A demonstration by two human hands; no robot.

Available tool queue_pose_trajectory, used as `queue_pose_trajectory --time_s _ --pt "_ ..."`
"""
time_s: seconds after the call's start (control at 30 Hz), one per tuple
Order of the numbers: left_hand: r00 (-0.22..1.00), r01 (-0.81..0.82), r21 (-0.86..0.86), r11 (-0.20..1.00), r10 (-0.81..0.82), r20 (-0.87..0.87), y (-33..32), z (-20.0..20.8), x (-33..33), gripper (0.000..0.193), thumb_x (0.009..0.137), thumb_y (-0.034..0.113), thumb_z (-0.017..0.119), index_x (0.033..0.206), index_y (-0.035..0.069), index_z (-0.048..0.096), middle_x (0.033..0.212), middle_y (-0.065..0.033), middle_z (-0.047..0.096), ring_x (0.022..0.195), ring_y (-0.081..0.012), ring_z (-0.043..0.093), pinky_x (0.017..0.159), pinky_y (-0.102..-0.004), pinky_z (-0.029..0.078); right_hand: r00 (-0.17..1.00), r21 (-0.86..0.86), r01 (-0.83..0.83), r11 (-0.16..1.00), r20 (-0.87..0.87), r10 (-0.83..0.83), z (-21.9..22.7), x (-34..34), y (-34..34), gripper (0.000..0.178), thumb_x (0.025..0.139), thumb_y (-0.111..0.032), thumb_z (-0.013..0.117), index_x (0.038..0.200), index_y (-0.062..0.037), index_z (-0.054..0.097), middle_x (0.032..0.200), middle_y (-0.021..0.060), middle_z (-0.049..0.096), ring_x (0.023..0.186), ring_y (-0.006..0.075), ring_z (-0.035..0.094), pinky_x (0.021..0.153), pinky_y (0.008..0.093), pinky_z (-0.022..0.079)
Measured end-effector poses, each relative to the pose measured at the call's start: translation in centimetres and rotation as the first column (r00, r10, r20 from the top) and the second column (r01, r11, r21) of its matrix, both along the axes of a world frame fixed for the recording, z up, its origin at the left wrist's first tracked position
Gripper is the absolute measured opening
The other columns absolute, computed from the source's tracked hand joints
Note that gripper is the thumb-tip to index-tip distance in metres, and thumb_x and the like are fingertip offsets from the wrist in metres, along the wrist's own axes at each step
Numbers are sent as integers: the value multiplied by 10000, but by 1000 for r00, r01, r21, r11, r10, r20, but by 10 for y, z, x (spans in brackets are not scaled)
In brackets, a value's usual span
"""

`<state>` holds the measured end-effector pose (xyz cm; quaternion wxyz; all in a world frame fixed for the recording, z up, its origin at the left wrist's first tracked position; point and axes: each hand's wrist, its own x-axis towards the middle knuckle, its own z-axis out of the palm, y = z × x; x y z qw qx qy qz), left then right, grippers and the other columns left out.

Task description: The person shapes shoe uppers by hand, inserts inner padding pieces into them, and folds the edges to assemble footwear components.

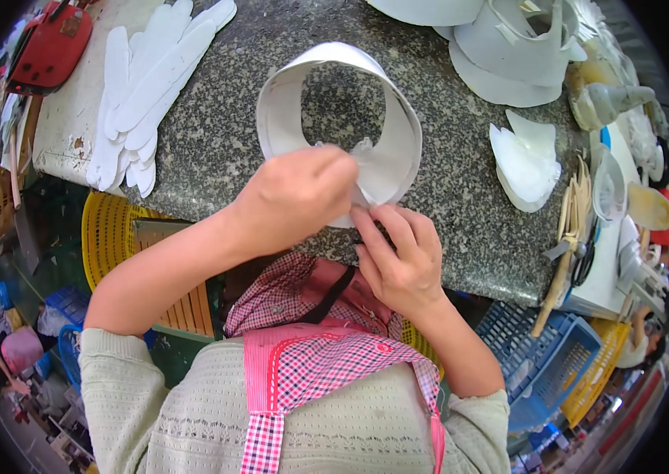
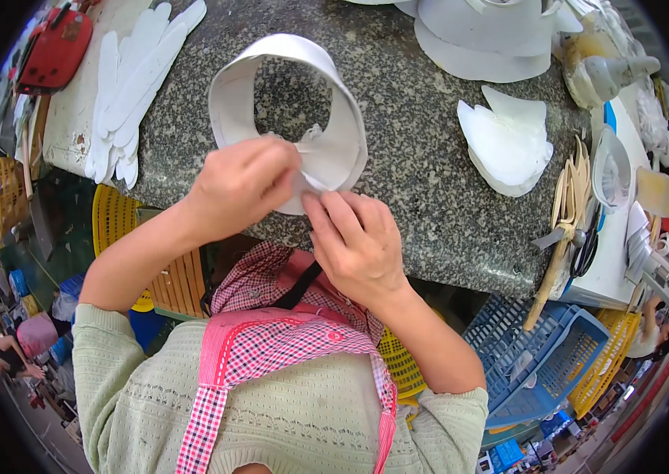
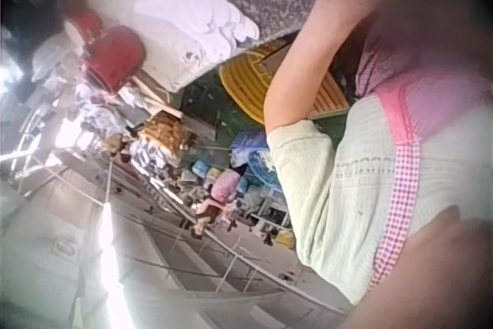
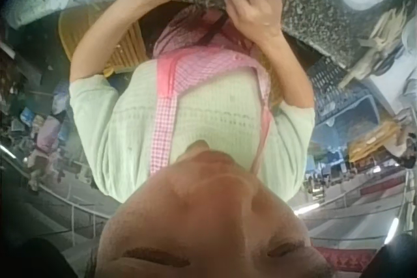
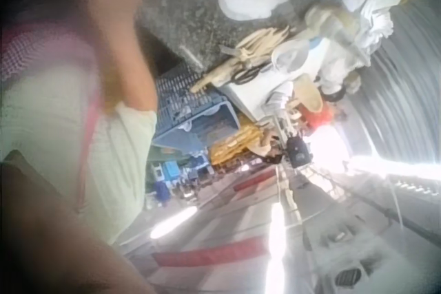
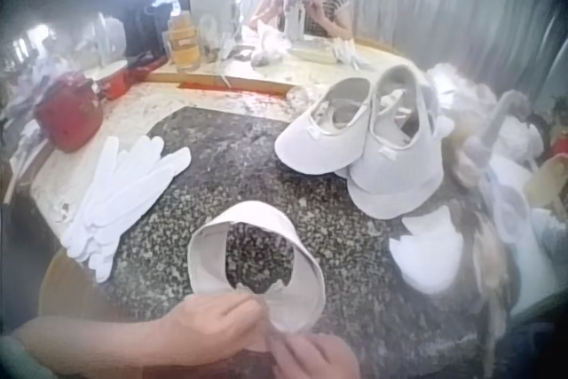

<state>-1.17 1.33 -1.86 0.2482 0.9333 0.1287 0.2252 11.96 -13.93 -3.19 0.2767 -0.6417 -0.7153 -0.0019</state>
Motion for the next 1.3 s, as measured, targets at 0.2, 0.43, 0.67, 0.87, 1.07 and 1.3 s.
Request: queue_pose_trajectory --time_s 0.2,0.43,0.67,0.87,1.07,1.3 --pt "987 -125 -243 962 146 72 12 5 6 238 747 84 690 967 44 610 951 -81 642 795 -233 616 693 -303 511 999 -39 -22 999 -47 21 2 6 2 433 676 -94 643 1102 -25 599 1142 84 523 992 250 511 812 362 421" --pt "996 -82 -146 986 77 -41 8 10 -2 634 566 220 808 1126 33 577 1013 -94 580 962 -273 534 823 -372 458 995 -95 -25 995 -96 16 4 10 4 516 682 -119 644 1183 -35 550 1260 102 491 1025 259 482 834 372 395" --pt "991 -80 264 961 50 120 15 -9 9 308 610 35 713 914 34 665 798 -74 593 690 -228 575 588 -326 488 994 -90 -2 996 106 12 -1 2 6 492 707 -142 597 1171 14 556 1262 95 496 979 206 464 766 327 372" --pt "953 -213 151 965 171 249 16 -12 14 299 576 -12 662 874 12 661 752 -96 615 640 -242 590 556 -324 493 979 -126 17 992 202 9 1 1 7 483 715 -177 569 1161 8 567 1217 67 516 999 193 445 757 313 351" --pt "961 75 330 941 -156 227 9 -18 -6 278 630 95 599 874 -37 624 960 -141 646 831 -244 619 702 -341 532 989 -176 37 984 145 -11 1 -1 9 373 673 -205 612 1028 -92 611 1062 17 530 1050 201 444 758 359 339" --pt "976 96 449 889 -172 131 6 -20 -7 262 642 126 570 844 -38 600 975 -154 628 865 -233 610 749 -344 519 997 -78 4 997 81 2 -1 5 10 324 659 -140 630 969 -47 618 969 42 577 927 213 522 706 348 382"
